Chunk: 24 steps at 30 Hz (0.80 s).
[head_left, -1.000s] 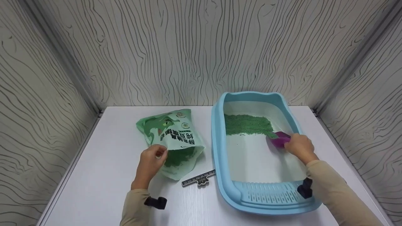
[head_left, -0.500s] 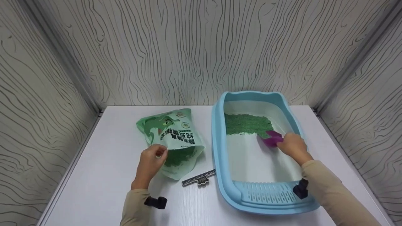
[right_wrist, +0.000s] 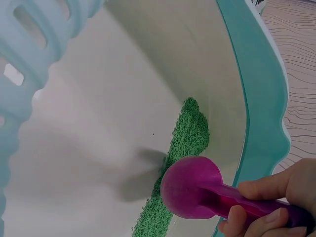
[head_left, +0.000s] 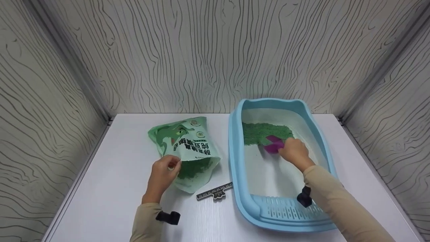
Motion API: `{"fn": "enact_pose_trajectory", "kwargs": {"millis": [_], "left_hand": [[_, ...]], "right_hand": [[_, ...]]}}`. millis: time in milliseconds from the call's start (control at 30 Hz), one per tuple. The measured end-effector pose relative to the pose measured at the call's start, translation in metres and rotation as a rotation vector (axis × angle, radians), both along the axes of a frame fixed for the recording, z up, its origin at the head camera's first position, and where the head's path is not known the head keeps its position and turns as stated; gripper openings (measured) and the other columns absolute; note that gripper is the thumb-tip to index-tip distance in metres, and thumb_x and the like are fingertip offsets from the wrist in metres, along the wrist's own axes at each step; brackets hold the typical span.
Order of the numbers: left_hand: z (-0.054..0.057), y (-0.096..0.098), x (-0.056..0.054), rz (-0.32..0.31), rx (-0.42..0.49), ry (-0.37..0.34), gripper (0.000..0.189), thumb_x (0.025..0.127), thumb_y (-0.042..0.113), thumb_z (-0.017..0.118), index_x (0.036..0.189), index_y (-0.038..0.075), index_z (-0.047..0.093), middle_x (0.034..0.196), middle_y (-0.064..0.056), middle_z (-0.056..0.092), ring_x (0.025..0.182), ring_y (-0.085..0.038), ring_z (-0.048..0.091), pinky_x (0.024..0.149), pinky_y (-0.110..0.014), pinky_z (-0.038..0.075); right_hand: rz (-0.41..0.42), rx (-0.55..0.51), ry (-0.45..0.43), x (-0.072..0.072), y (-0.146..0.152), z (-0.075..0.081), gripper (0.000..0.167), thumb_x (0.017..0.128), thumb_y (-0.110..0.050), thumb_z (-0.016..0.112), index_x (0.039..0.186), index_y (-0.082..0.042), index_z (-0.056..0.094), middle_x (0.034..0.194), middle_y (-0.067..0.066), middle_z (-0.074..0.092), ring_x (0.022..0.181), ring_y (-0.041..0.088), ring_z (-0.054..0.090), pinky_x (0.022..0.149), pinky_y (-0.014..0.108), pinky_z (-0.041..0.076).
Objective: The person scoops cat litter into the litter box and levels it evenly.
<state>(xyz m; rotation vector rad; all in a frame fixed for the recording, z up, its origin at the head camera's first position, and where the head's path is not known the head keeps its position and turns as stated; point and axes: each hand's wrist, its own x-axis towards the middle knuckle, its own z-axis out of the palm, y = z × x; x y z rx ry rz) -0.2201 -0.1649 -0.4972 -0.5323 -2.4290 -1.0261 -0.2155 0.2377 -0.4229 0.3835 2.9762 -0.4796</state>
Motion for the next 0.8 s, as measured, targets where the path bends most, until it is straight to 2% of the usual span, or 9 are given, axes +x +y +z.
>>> {"fn": "enact_pose_trajectory", "kwargs": {"millis": [167,267,433,633,800], "left_hand": [[0.001,0.001,0.0,0.003,0.0,0.005,0.005,0.082,0.001,0.071,0.082,0.004,0.067,0.077,-0.006,0.07,0.068,-0.015,0.065,0.062,-0.029,0.057],[0.003,0.001,0.0,0.0,-0.002,0.01,0.004,0.081,0.001,0.071,0.082,0.004,0.067,0.076,-0.006,0.07,0.068,-0.015,0.065,0.063,-0.029,0.057],[0.003,0.0,0.0,-0.009,0.002,0.021,0.004,0.082,0.003,0.071,0.082,0.003,0.067,0.076,-0.006,0.07,0.067,-0.015,0.065,0.062,-0.029,0.057],[0.002,0.0,0.001,0.005,-0.006,0.013,0.004,0.082,0.003,0.07,0.083,0.004,0.067,0.077,-0.006,0.07,0.068,-0.015,0.065,0.063,-0.029,0.057],[0.001,0.001,0.002,0.022,-0.025,0.001,0.004,0.083,0.004,0.071,0.084,0.005,0.067,0.078,-0.005,0.07,0.069,-0.015,0.065,0.064,-0.027,0.057]], "right_hand": [[-0.006,0.017,0.008,-0.002,0.002,0.001,0.032,0.088,-0.018,0.061,0.063,-0.009,0.043,0.063,0.005,0.043,0.061,0.018,0.039,0.049,0.029,0.033],[-0.007,0.02,0.02,-0.003,0.001,0.0,0.026,0.087,-0.017,0.061,0.067,-0.004,0.05,0.067,0.009,0.05,0.062,0.019,0.041,0.049,0.029,0.034],[0.016,0.015,0.023,-0.006,-0.012,-0.001,0.024,0.087,-0.019,0.062,0.081,0.005,0.061,0.076,0.018,0.061,0.064,0.02,0.046,0.051,0.031,0.038],[0.043,-0.011,0.041,-0.009,-0.031,-0.003,0.023,0.087,-0.018,0.062,0.081,0.005,0.061,0.071,0.013,0.058,0.062,0.019,0.045,0.05,0.03,0.037],[0.066,-0.024,0.041,-0.009,-0.039,-0.007,0.025,0.087,-0.018,0.062,0.085,0.007,0.062,0.08,0.022,0.066,0.064,0.022,0.054,0.051,0.033,0.043]]}}
